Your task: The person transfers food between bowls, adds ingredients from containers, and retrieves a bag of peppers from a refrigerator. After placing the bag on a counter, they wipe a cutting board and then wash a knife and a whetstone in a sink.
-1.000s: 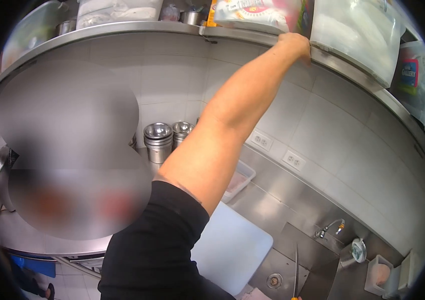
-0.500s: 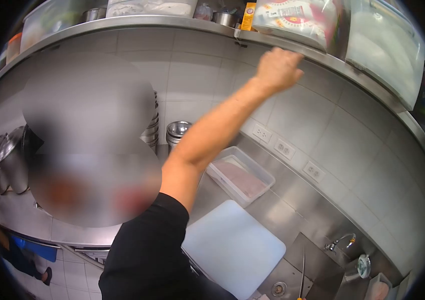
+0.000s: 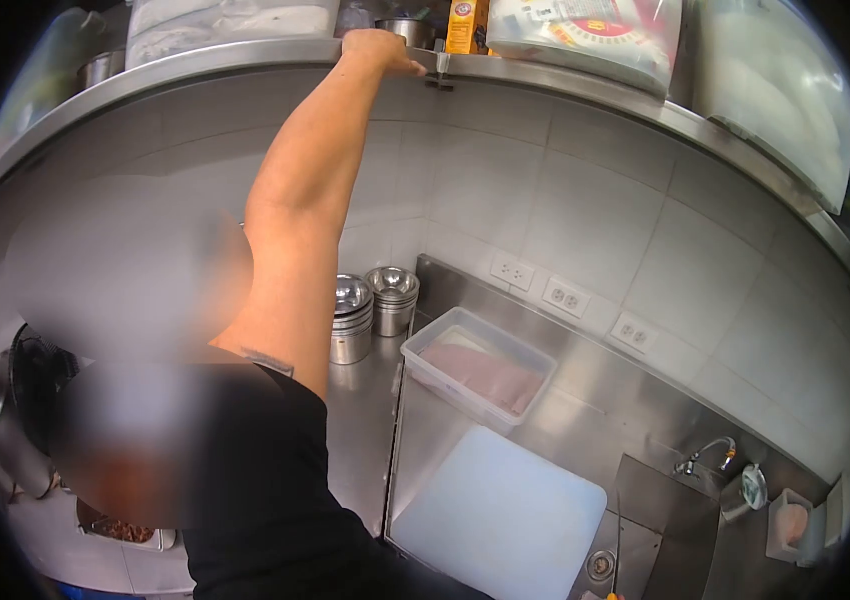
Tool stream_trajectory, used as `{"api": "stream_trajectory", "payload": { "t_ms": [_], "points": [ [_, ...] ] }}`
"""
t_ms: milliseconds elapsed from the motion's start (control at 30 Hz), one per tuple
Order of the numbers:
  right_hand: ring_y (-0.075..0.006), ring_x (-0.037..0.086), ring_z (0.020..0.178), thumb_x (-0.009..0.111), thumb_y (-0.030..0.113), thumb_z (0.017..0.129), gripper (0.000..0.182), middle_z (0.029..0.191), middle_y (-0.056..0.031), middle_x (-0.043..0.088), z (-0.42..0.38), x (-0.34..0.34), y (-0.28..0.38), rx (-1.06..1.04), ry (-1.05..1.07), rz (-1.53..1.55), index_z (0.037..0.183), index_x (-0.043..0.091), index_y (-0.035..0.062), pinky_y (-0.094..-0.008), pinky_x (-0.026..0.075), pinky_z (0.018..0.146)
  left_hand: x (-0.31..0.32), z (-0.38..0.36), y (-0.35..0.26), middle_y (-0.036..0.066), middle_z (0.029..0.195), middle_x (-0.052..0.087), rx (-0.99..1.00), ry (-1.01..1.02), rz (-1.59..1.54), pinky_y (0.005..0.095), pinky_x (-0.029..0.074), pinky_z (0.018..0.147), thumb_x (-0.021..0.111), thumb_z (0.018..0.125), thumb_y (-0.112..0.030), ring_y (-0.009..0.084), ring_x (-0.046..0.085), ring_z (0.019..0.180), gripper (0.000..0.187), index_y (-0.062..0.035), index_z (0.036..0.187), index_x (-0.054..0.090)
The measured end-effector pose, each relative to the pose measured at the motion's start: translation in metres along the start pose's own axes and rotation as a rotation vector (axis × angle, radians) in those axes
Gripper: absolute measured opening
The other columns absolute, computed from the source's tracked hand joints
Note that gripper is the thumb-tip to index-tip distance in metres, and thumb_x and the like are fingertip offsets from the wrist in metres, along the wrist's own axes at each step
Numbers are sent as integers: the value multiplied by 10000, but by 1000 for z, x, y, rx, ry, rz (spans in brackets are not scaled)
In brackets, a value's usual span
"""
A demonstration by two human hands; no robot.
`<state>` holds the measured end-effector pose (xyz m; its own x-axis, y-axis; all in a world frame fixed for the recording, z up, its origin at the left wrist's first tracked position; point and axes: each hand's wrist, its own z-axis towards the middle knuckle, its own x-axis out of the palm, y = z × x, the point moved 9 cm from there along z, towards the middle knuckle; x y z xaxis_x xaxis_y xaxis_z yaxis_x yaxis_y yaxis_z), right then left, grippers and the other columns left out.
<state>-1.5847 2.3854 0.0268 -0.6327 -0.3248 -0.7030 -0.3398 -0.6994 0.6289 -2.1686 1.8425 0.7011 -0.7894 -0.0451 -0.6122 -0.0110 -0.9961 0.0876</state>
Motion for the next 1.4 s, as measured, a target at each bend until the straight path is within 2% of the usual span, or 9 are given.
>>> {"api": "stream_trajectory", "payload": {
  "t_ms": [100, 267, 367, 667, 733, 867, 967, 1067, 1400],
  "points": [
    [-199, 585, 796, 681, 426, 887, 545, 925, -137, 673, -2, -7, 76, -442, -80, -210, 1302, 618, 77, -321, 490, 748, 4, 2, 6, 81, 1282, 645, -5, 108, 79, 404, 470, 966, 611, 803, -705, 236, 603, 1201, 709, -146, 1235, 672],
    [-257, 566, 1182, 655, 410, 920, 604, 1264, -201, 611, 6, 13, 52, 578, 371, -5, 1374, 524, 35, -351, 432, 1020, 7, 2, -3, 62, 1122, 710, 60, -75, 111, 423, 439, 917, 646, 815, -602, 237, 670, 1049, 556, -181, 1174, 698],
    [-104, 546, 540, 738, 284, 800, 581, 693, -54, 629, 16, 26, 1, 440, 24, 249, 1281, 611, -16, -253, 424, 488, 2, -15, -8, -9, 1102, 694, 133, -318, 139, 423, 395, 958, 621, 875, -544, 186, 589, 1125, 474, -348, 1306, 601],
    [-259, 688, 929, 755, 401, 762, 643, 1012, -186, 720, 2, 15, 16, 498, -19, 90, 1274, 629, 32, -356, 513, 829, 0, -35, -18, 66, 1168, 625, 178, -402, 106, 459, 379, 1042, 712, 852, -340, 255, 569, 1142, 547, -260, 1367, 546],
    [-207, 677, 824, 756, 372, 779, 644, 941, -147, 724, -5, 10, 15, 411, -56, 29, 1267, 618, -25, -341, 530, 745, -1, -40, -20, 72, 1179, 617, 170, -425, 129, 465, 384, 1036, 736, 821, -359, 251, 568, 1143, 588, -221, 1361, 548],
    [-375, 622, 1113, 637, 409, 870, 576, 1197, -213, 652, -26, 1, -3, 394, -88, -24, 1381, 547, 159, -414, 489, 929, 17, -13, -20, 129, 1106, 680, 311, -418, 287, 443, 520, 835, 678, 853, -450, 298, 665, 1000, 591, -131, 1331, 543],
    [-337, 600, 1176, 639, 334, 904, 500, 1301, -158, 612, -40, -31, -1, 383, -223, -44, 1372, 565, 176, -381, 465, 989, 84, 77, 22, 102, 1279, 621, 269, -424, 471, 472, 500, 914, 496, 900, -652, 297, 622, 1141, 675, -244, 1435, 447],
    [-324, 632, 1130, 640, 351, 919, 482, 1244, -123, 658, -61, -62, -6, 477, -351, 9, 1382, 561, 243, -381, 490, 949, 75, 69, 19, 90, 1382, 557, 140, -249, 528, 479, 455, 986, 386, 874, -771, 325, 565, 1229, 769, -352, 1515, 308],
    [-293, 670, 980, 647, 360, 924, 516, 1116, -133, 678, -150, -92, -38, 800, -408, -301, 1420, 513, 320, -404, 519, 866, 95, 96, 6, 160, 1413, 524, 172, -189, 311, 477, 387, 1075, 504, 896, -638, 329, 506, 1298, 773, -200, 1514, 347]
  ]
}}
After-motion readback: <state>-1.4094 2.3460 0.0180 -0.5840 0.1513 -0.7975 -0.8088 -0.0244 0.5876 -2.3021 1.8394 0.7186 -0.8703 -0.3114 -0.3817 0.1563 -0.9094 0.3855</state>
